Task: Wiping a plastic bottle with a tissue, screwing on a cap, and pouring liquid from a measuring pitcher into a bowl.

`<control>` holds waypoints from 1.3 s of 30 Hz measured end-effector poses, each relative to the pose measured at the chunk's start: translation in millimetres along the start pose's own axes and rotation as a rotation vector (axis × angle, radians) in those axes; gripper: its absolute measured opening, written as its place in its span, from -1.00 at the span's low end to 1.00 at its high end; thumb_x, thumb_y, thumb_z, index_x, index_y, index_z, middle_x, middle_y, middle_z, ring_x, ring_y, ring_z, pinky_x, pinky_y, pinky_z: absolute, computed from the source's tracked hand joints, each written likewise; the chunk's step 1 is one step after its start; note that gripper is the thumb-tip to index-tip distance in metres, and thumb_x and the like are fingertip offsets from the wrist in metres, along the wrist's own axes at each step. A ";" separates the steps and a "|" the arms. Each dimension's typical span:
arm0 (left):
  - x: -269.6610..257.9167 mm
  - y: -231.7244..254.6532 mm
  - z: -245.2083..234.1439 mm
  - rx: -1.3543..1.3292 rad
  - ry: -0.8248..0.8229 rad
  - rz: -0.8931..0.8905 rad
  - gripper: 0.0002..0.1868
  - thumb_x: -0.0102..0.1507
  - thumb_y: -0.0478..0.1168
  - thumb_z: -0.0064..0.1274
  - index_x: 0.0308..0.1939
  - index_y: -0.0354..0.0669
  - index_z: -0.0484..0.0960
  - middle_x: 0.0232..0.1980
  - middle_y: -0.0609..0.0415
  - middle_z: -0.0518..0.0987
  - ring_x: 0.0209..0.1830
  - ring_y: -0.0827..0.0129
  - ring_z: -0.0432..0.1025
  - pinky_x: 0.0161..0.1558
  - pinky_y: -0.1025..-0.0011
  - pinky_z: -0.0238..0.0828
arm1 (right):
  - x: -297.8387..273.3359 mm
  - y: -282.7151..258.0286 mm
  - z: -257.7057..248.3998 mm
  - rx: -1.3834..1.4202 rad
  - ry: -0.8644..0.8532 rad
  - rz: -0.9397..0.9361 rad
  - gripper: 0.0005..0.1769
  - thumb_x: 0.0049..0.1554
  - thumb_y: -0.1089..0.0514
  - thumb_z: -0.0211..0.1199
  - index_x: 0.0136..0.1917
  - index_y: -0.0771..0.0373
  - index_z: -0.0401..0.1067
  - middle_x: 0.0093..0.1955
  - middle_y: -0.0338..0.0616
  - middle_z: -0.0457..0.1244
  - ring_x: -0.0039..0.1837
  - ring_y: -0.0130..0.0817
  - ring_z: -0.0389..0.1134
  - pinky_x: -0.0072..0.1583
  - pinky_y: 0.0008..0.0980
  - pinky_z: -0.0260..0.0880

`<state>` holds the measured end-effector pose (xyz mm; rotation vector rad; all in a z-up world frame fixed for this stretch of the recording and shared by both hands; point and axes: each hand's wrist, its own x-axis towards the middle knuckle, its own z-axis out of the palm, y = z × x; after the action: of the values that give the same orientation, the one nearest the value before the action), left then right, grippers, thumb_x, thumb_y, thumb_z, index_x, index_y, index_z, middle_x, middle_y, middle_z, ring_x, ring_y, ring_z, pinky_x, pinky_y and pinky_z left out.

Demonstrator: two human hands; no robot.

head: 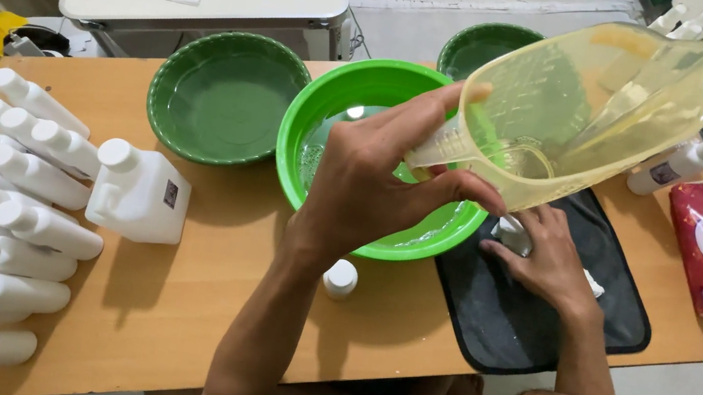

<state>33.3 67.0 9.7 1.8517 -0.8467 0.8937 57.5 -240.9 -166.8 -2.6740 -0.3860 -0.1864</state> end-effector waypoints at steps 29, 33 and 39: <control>-1.1 -1.5 6.3 0.000 0.009 0.023 -0.21 0.06 0.02 0.60 0.18 -0.35 0.56 0.19 -0.07 0.66 0.12 0.34 0.64 0.09 0.35 0.69 | 40.7 51.0 34.5 0.024 0.214 0.063 -0.82 0.00 0.17 0.25 -0.18 0.32 0.55 -0.10 0.10 0.42 0.03 0.06 0.43 -0.06 -0.04 0.27; -1.5 -0.1 4.2 0.012 -0.011 0.023 -0.21 0.09 0.11 0.52 0.22 -0.26 0.55 0.20 0.03 0.67 -0.07 0.47 0.67 -0.04 0.41 0.67 | 32.6 52.6 22.6 0.020 0.245 0.081 -0.79 -0.05 0.17 0.24 -0.16 0.31 0.57 -0.10 0.06 0.44 0.04 -0.01 0.46 -0.08 -0.07 0.29; 1.1 1.7 3.2 0.019 -0.005 0.009 -0.21 0.03 0.09 0.56 0.15 -0.29 0.57 0.14 0.05 0.68 -0.01 0.49 0.63 -0.05 0.44 0.61 | -2.5 60.1 -44.9 0.555 0.509 0.187 -0.71 0.22 0.44 0.19 0.17 0.30 0.58 0.01 -0.22 0.38 0.00 -0.52 0.32 0.04 -0.51 0.37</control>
<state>33.3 63.2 10.2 1.8681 -0.8523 0.9059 69.9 -313.1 -150.8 -2.0077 -0.0146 -0.5901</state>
